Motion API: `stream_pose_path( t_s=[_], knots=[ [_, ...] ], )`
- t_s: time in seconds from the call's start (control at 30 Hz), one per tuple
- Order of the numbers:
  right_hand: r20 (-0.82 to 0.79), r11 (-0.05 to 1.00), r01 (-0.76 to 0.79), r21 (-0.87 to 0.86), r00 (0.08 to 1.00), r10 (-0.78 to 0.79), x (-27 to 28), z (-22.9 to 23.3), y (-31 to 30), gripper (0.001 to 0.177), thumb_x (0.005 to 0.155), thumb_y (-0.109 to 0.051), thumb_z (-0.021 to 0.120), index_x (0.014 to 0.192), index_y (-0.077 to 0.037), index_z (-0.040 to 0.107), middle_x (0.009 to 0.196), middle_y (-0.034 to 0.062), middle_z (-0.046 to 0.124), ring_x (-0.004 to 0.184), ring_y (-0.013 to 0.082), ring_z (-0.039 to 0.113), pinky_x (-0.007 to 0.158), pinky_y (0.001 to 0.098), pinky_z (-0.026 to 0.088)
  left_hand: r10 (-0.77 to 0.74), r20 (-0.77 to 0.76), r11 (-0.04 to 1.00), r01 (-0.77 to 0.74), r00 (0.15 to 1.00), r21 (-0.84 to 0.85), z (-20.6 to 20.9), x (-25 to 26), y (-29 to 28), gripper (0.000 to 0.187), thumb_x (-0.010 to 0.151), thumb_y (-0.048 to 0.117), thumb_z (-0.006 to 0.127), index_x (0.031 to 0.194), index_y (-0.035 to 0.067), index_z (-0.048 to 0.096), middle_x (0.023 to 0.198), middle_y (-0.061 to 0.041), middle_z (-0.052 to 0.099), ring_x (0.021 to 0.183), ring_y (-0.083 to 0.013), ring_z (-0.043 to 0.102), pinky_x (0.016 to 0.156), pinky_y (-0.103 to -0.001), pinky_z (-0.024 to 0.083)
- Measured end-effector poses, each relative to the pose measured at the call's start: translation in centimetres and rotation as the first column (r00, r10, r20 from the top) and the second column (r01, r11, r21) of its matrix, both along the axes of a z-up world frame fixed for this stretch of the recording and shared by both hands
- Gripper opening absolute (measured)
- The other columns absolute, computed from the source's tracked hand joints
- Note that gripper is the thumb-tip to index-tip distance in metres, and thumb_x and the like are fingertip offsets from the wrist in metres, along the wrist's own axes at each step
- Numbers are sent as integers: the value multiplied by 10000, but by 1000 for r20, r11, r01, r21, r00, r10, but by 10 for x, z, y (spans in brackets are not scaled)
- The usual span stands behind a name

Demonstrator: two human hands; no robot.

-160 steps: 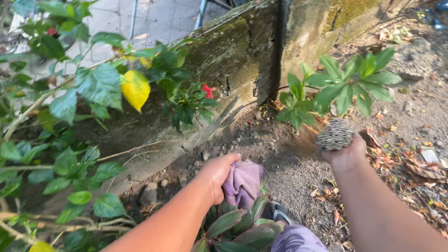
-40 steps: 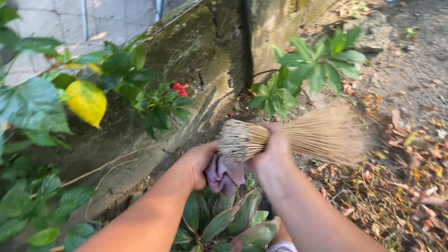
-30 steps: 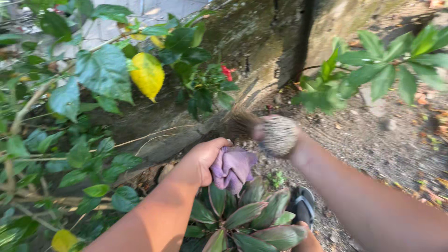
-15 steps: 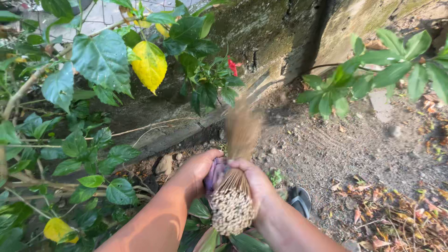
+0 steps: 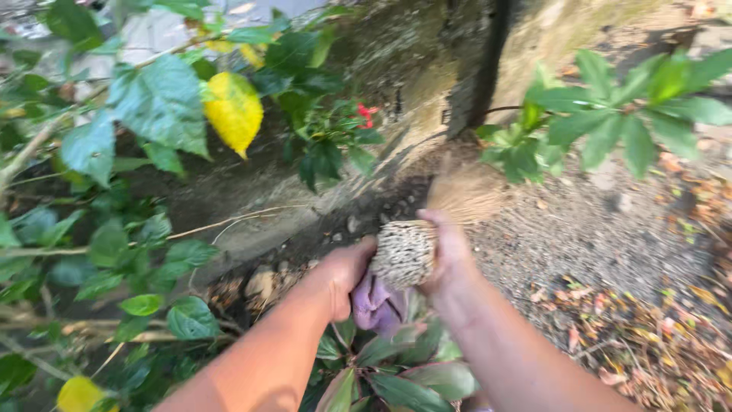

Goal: The person cleans a bundle of thin wooden sticks, likely a broom, by vigorously rubbing them with a cloth and shaking them to remove debris.

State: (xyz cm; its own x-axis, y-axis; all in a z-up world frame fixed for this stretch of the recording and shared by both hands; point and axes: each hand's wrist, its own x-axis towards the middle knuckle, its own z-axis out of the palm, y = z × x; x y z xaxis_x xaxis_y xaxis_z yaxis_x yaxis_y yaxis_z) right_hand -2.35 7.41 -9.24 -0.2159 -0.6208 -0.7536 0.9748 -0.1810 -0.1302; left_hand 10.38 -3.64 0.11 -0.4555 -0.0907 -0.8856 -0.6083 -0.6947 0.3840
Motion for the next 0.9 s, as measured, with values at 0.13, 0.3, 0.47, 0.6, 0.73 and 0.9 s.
stream_pose_path(
  t_s=[0.13, 0.3, 0.47, 0.6, 0.73, 0.9],
  knots=[
    [-36, 978, 204, 49, 979, -203, -16, 2, 57, 335, 921, -353, 570, 977, -44, 689, 886, 155, 730, 754, 341, 697, 772, 524, 592, -231, -142, 967, 243, 963, 80, 18, -49, 28, 630, 924, 680, 519, 1038, 103, 746, 992, -100, 795, 844, -238, 746, 807, -420, 605],
    [-104, 802, 583, 127, 812, -574, -27, 49, 151, 375, 941, -348, 487, 1028, -39, 680, 955, 162, 736, 860, 343, 701, 862, 540, 570, -548, -305, 738, 622, 779, 263, -4, -107, 110, 725, 897, 762, 466, 999, 100, 743, 950, -123, 771, 755, -255, 732, 692, -432, 609],
    [-123, 619, 776, 122, 630, -766, -4, 130, 161, 426, 961, -344, 405, 1079, -33, 672, 1024, 170, 743, 966, 346, 704, 951, 556, 548, -691, -383, 549, 790, 613, 274, 2, -127, 150, 768, 861, 809, 461, 929, 94, 732, 871, -138, 756, 672, -259, 720, 606, -431, 604],
    [-2, 596, 798, 91, 598, -801, -2, 170, 132, 409, 950, -357, 443, 1074, -24, 645, 1033, 200, 717, 960, 370, 682, 974, 579, 516, -715, -400, 603, 795, 574, 63, 54, -130, 114, 729, 836, 785, 469, 903, 109, 735, 844, -121, 758, 650, -248, 715, 576, -414, 595],
    [77, 704, 707, -67, 707, -703, -22, 145, 127, 399, 920, -350, 496, 1020, -22, 700, 967, 184, 744, 888, 360, 695, 905, 540, 564, -750, -341, 620, 782, 567, -65, 86, -146, 98, 690, 811, 761, 477, 878, 125, 738, 818, -105, 760, 627, -237, 709, 545, -397, 586],
    [-16, 776, 631, -16, 775, -631, -59, 66, 165, 373, 883, -405, 491, 928, -110, 715, 885, 116, 738, 790, 337, 689, 789, 539, 570, -782, -126, 613, 789, 611, 23, 45, -171, 149, 642, 781, 731, 488, 846, 144, 741, 784, -85, 763, 599, -224, 702, 506, -376, 575]
  ],
)
